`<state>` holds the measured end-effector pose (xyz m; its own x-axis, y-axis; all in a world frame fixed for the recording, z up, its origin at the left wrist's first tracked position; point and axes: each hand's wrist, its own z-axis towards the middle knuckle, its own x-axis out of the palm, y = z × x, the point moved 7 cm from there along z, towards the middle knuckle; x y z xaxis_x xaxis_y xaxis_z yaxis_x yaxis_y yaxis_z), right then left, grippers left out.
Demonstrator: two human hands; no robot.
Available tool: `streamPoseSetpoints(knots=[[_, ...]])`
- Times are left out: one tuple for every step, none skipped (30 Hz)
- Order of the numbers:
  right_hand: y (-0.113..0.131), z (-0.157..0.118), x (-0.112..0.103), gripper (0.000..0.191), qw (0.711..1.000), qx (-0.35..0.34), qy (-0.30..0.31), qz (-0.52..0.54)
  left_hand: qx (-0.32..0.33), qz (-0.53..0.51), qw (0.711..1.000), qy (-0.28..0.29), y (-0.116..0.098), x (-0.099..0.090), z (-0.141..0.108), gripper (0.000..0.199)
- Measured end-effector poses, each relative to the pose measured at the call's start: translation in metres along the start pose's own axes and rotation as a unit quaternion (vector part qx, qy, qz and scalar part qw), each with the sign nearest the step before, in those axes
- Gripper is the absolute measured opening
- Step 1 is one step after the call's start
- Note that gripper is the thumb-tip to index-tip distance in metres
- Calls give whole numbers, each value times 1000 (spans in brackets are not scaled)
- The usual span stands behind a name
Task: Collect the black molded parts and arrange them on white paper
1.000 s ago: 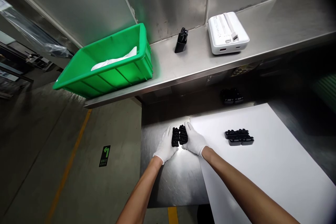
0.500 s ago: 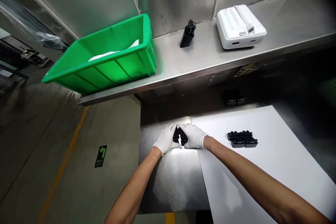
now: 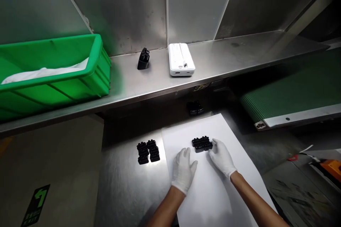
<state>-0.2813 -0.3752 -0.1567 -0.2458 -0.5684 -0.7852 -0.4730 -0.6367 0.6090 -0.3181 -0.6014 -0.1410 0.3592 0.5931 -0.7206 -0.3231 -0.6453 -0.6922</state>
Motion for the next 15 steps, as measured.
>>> streamPoseSetpoints(knots=[[-15, 4, 5, 61, 999, 22, 28, 20, -17, -9, 1000, 11, -11, 18, 12, 53], [-24, 7, 11, 61, 997, 28, 53, 43, -34, -15, 999, 20, -19, 33, 22, 56], [-29, 9, 16, 59, 995, 22, 69, 62, -49, -16, 998, 28, -24, 45, 30, 57], [-31, 10, 18, 57, 994, 14, 73, 74, -61, -16, 998, 32, -27, 53, 35, 58], [-32, 10, 19, 55, 994, 10, 71, 78, -66, -21, 997, 31, -28, 58, 37, 57], [-35, 9, 19, 54, 994, 11, 70, 78, -64, -33, 997, 27, -29, 60, 38, 54], [-38, 7, 19, 55, 995, 12, 74, 72, -58, -49, 997, 22, -30, 60, 37, 49], [-41, 5, 20, 56, 995, 11, 83, 61, -53, -66, 996, 19, -30, 59, 36, 43], [-45, 4, 21, 56, 994, 8, 99, 52, -54, -77, 995, 21, -29, 58, 34, 36], [-48, 2, 23, 56, 992, 2, 121, 46, -60, -80, 994, 30, -28, 57, 33, 30], [-52, 1, 26, 55, 989, -4, 146, 39, -72, -76, 993, 46, -26, 57, 33, 26], [-55, 0, 29, 52, 984, -12, 172, 31, -83, -66, 992, 65, -24, 57, 32, 23], [-58, -2, 32, 50, 980, -19, 197, 21, -92, -56, 991, 82, -23, 57, 32, 24], [-60, -5, 34, 47, 976, -23, 216, 10, -96, -48, 990, 95, -23, 57, 32, 28], [-62, -7, 35, 47, 972, -26, 232, 1, -96, -44, 989, 107, -23, 57, 31, 33]])
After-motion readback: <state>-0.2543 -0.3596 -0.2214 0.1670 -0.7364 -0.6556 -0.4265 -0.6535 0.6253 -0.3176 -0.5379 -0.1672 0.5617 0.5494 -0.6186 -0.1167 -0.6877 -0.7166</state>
